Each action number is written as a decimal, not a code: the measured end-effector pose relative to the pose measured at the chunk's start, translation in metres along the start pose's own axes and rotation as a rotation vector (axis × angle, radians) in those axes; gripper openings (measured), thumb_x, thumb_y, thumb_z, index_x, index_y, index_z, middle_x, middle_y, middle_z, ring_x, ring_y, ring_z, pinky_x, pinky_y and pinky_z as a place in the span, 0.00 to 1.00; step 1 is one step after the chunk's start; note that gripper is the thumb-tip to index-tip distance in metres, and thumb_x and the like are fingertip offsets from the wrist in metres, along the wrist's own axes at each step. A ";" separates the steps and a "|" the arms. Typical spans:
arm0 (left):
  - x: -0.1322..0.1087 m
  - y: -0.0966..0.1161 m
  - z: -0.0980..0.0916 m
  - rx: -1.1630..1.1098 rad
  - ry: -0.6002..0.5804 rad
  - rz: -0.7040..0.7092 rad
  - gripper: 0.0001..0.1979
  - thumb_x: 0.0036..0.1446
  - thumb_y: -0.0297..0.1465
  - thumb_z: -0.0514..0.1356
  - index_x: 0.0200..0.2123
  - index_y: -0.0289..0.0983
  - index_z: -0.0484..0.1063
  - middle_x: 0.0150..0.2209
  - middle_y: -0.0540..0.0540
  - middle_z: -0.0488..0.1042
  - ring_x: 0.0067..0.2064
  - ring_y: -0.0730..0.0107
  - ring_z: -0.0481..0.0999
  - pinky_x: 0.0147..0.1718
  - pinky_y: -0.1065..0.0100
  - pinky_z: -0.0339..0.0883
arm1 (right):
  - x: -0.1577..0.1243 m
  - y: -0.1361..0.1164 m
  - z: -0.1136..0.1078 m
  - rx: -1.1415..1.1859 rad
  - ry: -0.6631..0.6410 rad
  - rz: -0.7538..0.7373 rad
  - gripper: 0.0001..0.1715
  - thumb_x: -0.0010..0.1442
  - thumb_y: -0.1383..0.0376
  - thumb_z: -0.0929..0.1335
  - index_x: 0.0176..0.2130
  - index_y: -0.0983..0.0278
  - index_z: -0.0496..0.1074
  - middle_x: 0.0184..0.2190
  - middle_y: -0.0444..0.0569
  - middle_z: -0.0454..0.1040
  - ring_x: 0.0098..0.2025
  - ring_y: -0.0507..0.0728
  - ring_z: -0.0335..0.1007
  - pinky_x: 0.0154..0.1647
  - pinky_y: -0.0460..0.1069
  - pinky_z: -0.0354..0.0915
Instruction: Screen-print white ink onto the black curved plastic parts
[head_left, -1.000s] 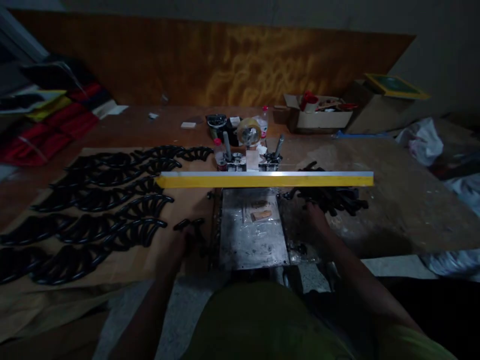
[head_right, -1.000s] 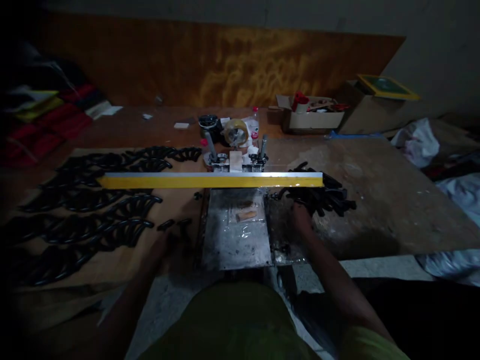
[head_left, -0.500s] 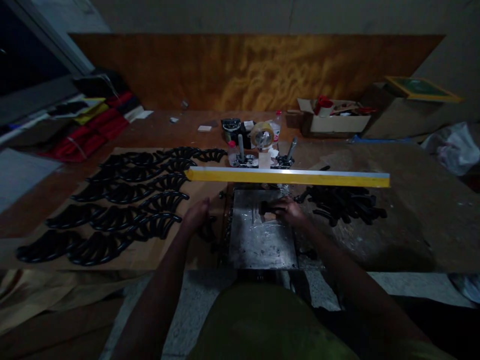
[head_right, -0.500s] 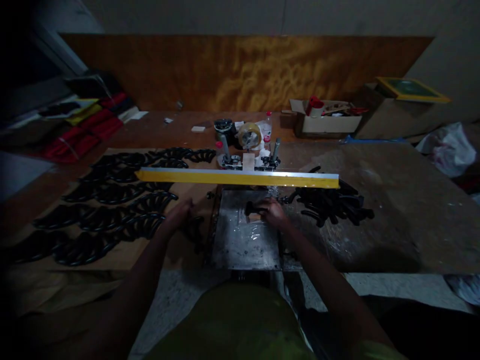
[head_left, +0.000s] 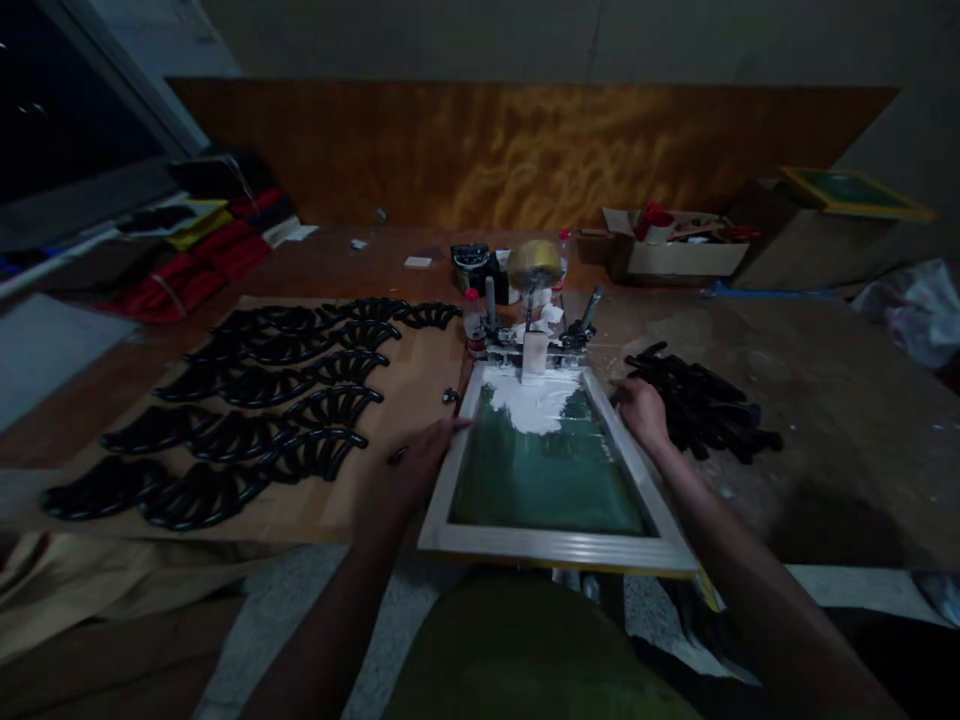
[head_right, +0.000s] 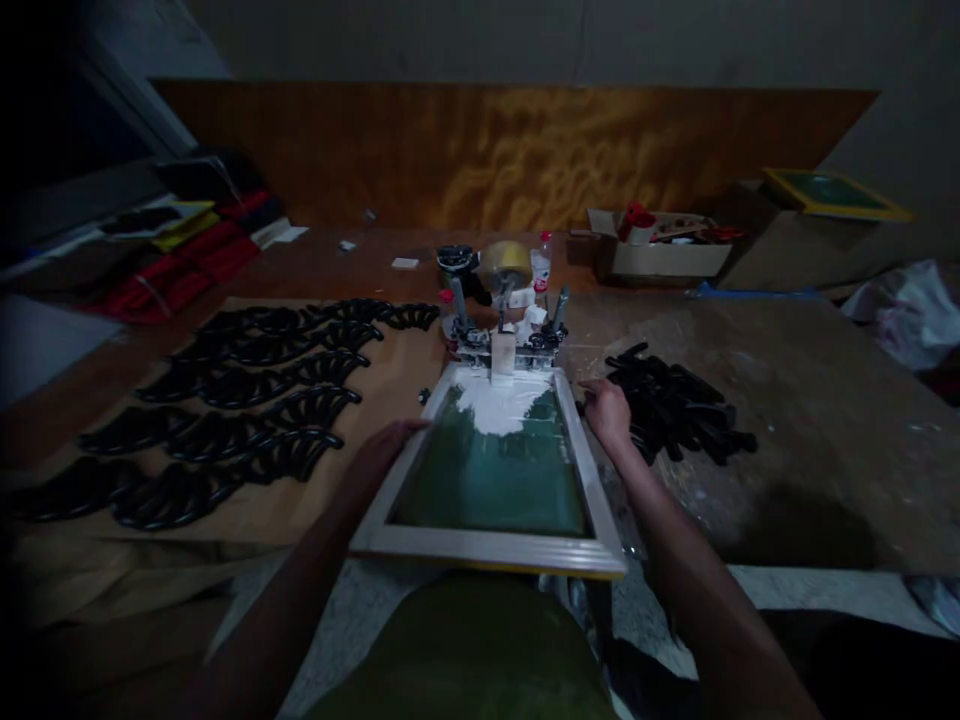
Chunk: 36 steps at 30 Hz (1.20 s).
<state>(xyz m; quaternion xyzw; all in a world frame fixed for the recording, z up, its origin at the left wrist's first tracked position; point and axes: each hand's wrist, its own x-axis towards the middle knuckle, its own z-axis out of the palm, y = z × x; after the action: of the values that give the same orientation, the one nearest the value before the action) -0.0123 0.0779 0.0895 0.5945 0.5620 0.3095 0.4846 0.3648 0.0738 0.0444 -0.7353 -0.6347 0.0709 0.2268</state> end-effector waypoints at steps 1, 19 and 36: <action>-0.007 -0.013 0.004 0.004 -0.019 -0.048 0.23 0.61 0.48 0.53 0.51 0.43 0.77 0.54 0.46 0.77 0.58 0.56 0.72 0.61 0.55 0.62 | 0.010 -0.004 -0.003 0.003 0.061 -0.021 0.25 0.61 0.65 0.63 0.55 0.66 0.73 0.53 0.61 0.73 0.55 0.68 0.67 0.57 0.63 0.63; 0.001 -0.087 0.037 -0.111 -0.084 -0.163 0.32 0.60 0.46 0.56 0.63 0.37 0.64 0.62 0.38 0.70 0.62 0.52 0.69 0.61 0.53 0.61 | -0.008 -0.089 0.020 -0.232 -0.443 -0.767 0.10 0.57 0.75 0.64 0.39 0.67 0.72 0.39 0.58 0.75 0.45 0.61 0.66 0.47 0.52 0.60; -0.001 -0.066 0.028 -0.154 -0.066 -0.142 0.32 0.56 0.45 0.60 0.61 0.37 0.66 0.62 0.39 0.70 0.61 0.53 0.71 0.60 0.55 0.63 | 0.007 -0.097 0.017 -0.150 -0.286 -0.587 0.22 0.63 0.64 0.66 0.57 0.64 0.71 0.42 0.55 0.77 0.46 0.62 0.70 0.46 0.52 0.60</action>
<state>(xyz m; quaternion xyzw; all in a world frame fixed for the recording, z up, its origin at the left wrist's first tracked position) -0.0109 0.0642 0.0192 0.5244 0.5609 0.2968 0.5678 0.2725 0.0933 0.0718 -0.5185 -0.8482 0.0581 0.0912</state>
